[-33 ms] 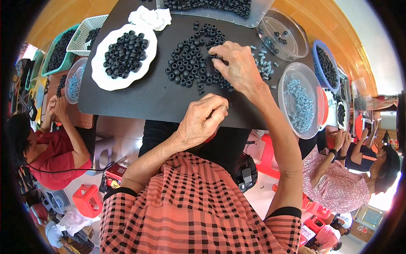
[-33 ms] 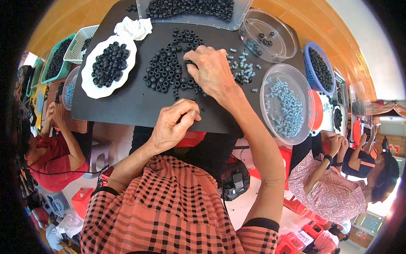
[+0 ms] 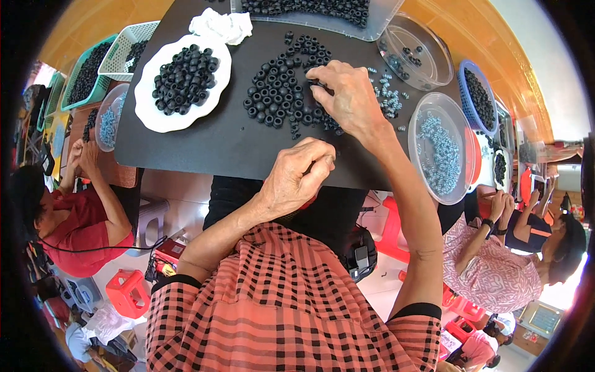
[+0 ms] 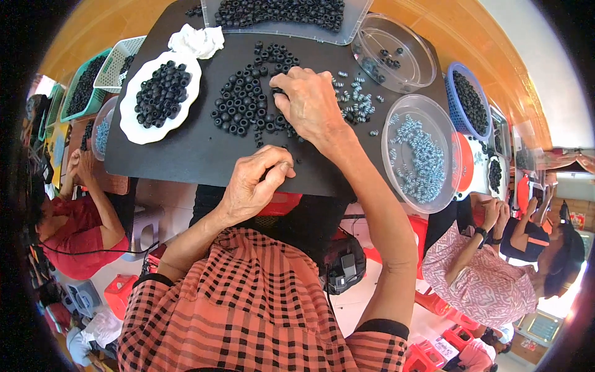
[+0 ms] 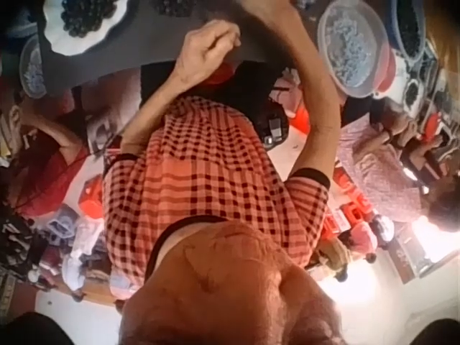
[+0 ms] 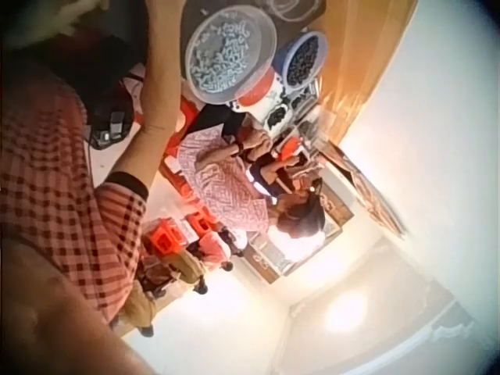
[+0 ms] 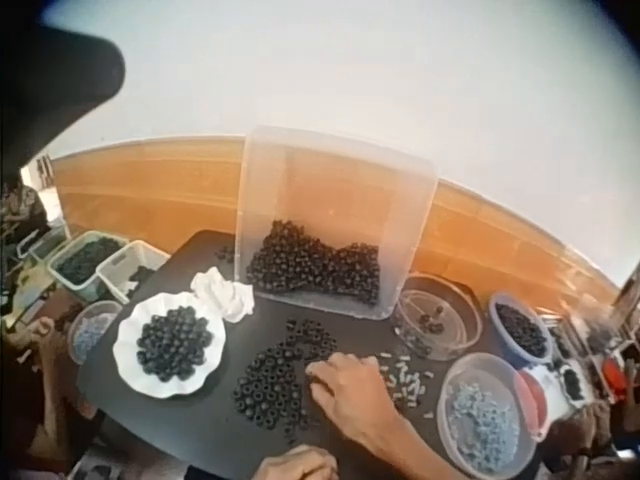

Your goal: Assembling small black components by inserting blue pins.

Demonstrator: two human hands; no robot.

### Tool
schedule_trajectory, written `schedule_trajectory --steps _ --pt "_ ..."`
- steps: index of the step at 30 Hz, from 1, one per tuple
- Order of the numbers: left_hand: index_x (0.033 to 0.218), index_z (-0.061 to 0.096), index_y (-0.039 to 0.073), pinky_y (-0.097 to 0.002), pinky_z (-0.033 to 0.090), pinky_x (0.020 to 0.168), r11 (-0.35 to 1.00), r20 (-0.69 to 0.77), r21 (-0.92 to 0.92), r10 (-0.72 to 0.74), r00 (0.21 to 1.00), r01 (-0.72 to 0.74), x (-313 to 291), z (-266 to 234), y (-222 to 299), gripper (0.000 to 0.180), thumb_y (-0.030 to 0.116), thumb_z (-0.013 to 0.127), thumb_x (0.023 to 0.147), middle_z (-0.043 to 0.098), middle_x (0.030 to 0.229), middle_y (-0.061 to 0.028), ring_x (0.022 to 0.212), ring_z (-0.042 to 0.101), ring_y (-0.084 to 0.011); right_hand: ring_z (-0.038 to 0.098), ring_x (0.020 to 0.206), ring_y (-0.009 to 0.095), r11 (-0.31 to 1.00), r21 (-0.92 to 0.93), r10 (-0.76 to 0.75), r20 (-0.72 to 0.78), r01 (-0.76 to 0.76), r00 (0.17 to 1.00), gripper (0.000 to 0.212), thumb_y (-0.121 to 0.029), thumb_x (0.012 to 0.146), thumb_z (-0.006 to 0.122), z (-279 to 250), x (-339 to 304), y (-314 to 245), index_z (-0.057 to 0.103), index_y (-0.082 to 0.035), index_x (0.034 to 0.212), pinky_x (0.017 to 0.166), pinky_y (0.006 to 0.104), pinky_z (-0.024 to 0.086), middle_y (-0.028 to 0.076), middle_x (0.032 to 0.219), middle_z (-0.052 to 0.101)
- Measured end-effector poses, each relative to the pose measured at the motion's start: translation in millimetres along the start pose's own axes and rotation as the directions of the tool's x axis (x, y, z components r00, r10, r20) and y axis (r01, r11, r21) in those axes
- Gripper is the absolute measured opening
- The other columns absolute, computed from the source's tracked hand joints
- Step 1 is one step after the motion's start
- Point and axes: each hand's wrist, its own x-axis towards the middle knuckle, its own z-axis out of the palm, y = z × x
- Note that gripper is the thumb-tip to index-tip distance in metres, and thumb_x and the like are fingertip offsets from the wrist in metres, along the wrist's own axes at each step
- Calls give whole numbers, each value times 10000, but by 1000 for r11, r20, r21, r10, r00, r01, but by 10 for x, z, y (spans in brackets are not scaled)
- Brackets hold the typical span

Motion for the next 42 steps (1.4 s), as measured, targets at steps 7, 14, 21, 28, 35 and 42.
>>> schedule_trajectory --steps 7,14,21,28,35,42 --pt "901 575 -31 -274 468 657 999 -4 -26 -30 1000 30 -11 -7 8 85 -1 496 889 609 805 -75 724 591 -147 621 779 271 983 -183 28 97 -10 995 206 -118 759 660 -7 51 21 662 -36 948 669 385 475 111 826 639" --pt "1080 528 -21 -260 491 764 850 -142 -505 -252 957 148 -52 -38 1 167 93 476 970 638 872 -57 838 603 -116 631 747 192 940 333 116 -110 -74 987 212 -62 725 658 -202 -255 -301 665 -15 932 691 303 499 104 833 645" --pt "1150 493 -17 -235 459 710 805 -195 -561 -356 914 193 -11 -10 68 212 65 506 954 530 785 14 727 515 -79 615 790 235 839 521 322 -243 -157 915 185 -24 744 683 -75 -758 -721 661 -34 927 732 344 464 88 876 650" --pt "1138 490 -50 -318 474 626 970 -98 219 -88 991 108 -22 23 257 222 29 491 930 573 787 -161 657 583 -212 575 747 243 987 103 150 -368 -120 918 217 -1 719 675 -109 -948 -768 647 -8 934 693 369 419 84 852 620" --pt "1094 543 -62 -321 483 647 954 -66 289 -59 996 76 13 12 268 205 48 503 926 617 832 -181 719 620 -229 588 751 239 970 195 207 -331 -148 921 180 -36 732 674 -126 -1019 -673 649 -26 910 686 364 416 71 819 626" --pt "1073 590 -51 -257 486 750 959 -60 -145 -253 966 242 22 -49 153 254 145 477 959 683 855 -81 792 597 -110 582 789 249 990 50 142 -329 -133 933 124 -52 762 650 -288 -701 -155 658 -68 885 703 364 411 64 850 639"
